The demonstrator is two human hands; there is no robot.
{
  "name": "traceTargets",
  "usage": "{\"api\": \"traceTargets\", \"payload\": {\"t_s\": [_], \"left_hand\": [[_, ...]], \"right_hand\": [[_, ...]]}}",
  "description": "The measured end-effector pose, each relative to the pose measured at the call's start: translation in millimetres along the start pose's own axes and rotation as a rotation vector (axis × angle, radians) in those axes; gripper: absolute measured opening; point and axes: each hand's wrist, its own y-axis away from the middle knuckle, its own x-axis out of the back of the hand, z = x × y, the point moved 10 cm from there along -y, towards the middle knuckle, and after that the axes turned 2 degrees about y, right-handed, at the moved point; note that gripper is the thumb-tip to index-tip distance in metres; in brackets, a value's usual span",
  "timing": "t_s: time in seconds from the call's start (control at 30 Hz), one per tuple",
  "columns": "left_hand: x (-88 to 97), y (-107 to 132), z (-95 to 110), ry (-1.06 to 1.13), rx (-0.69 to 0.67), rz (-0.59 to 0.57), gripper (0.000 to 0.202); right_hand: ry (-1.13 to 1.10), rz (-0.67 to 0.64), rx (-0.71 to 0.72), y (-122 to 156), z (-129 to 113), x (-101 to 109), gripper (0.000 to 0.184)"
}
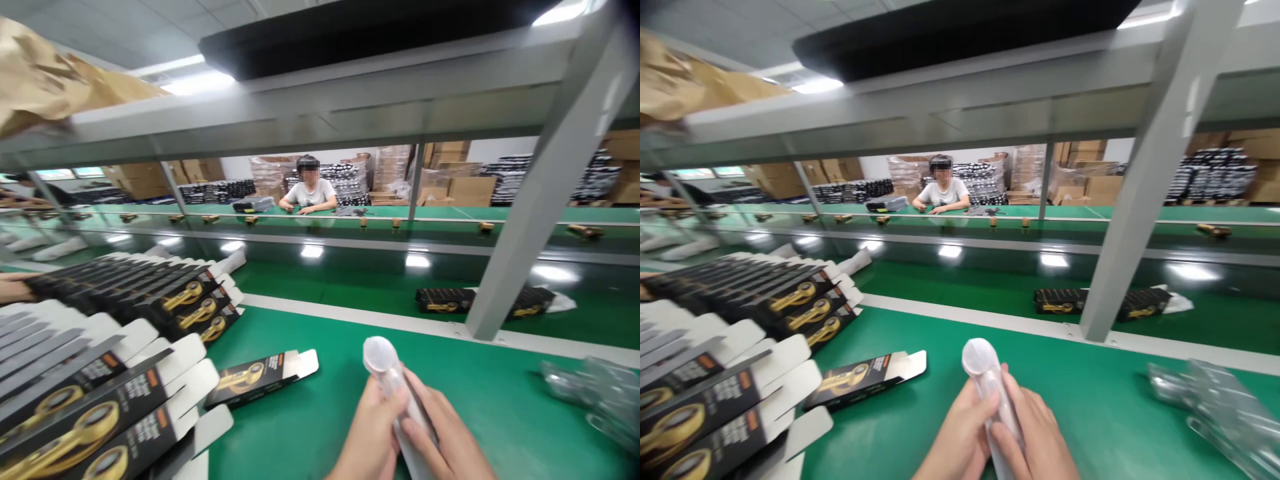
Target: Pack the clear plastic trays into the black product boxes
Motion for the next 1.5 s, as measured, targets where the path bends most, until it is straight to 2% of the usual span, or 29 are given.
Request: {"api": "traceTargets", "payload": {"t_s": [0.1, 0.17, 0.2, 0.27, 0.33, 0.37, 0.43, 0.5, 0.53, 0.6, 0.73, 0.8, 0.87, 0.97, 1.13, 1.2, 1.3, 1.37, 1.43, 1.5], "left_hand": [[-18.5, 11.2, 13.4, -0.265, -0.063, -0.109, 0.052], [-25.9, 25.6, 39.0, -0.627, -0.108, -0.158, 0.055], [-24.5, 33.0, 58.5, -0.843, -0.139, -0.155, 0.059], [-7.7, 43.9, 109.5, -1.303, -0.198, -0.062, 0.068], [27.5, 47.1, 165.8, -1.784, -0.148, 0.147, 0.07], [44.1, 46.2, 190.0, -1.865, -0.109, 0.207, 0.07], [71.8, 40.3, 223.7, -1.976, -0.015, 0.268, 0.055], [85.2, 31.9, 234.9, -2.017, 0.056, 0.259, 0.04], [84.9, 27.5, 233.0, -2.037, 0.068, 0.238, 0.036], [71.1, 18.9, 216.5, -2.07, 0.027, 0.166, 0.037], [28.3, 5.8, 153.1, -2.106, -0.103, -0.005, 0.042], [14.3, 2.3, 124.3, -2.118, -0.138, -0.05, 0.039], [7.2, 1.1, 107.1, -2.118, -0.161, -0.056, 0.048], [7.3, 2.9, 99.7, -2.088, -0.153, -0.036, 0.072], [15.1, 12.5, 103.6, -2.051, -0.043, -0.049, 0.054], [15.7, 16.8, 104.6, -2.047, 0.015, -0.064, 0.053], [18.0, 23.1, 103.5, -2.055, 0.135, -0.045, 0.063], [18.5, 27.6, 101.3, -2.061, 0.187, -0.017, 0.059], [15.2, 31.1, 99.5, -2.071, 0.161, -0.004, 0.046], [9.6, 32.1, 99.6, -2.075, 0.065, 0.006, 0.036]], "right_hand": [[-0.157, -0.059, -0.116, 1.3, 15.9, -3.9, 0.047], [-0.252, -0.059, -0.24, 2.1, 33.0, 1.4, 0.049], [-0.284, -0.049, -0.3, 2.4, 42.3, 5.8, 0.051], [-0.34, -0.019, -0.41, 3.0, 60.4, 14.7, 0.056], [-0.415, 0.015, -0.504, 4.1, 75.1, 19.8, 0.058], [-0.461, 0.022, -0.535, 4.6, 79.5, 19.7, 0.059], [-0.551, 0.033, -0.574, 5.4, 83.2, 17.1, 0.061], [-0.615, 0.038, -0.587, 5.7, 81.5, 14.3, 0.062], [-0.635, 0.04, -0.589, 5.7, 79.9, 13.8, 0.063], [-0.646, 0.04, -0.587, 4.6, 75.7, 16.1, 0.062], [-0.629, 0.049, -0.562, -0.2, 66.0, 31.5, 0.055], [-0.648, 0.053, -0.552, -0.7, 62.9, 39.0, 0.054], [-0.682, 0.05, -0.536, 1.1, 61.7, 44.3, 0.052], [-0.686, 0.048, -0.566, 9.8, 69.9, 49.3, 0.047], [-0.637, 0.012, -0.672, 21.2, 86.9, 49.2, 0.054], [-0.627, 0.0, -0.663, 19.6, 84.2, 49.0, 0.054], [-0.636, 0.021, -0.639, 16.5, 75.1, 51.1, 0.05], [-0.653, 0.044, -0.629, 15.7, 69.6, 52.7, 0.048], [-0.688, 0.035, -0.62, 15.3, 64.6, 51.5, 0.046], [-0.752, -0.019, -0.598, 14.7, 57.9, 46.1, 0.045]]}}
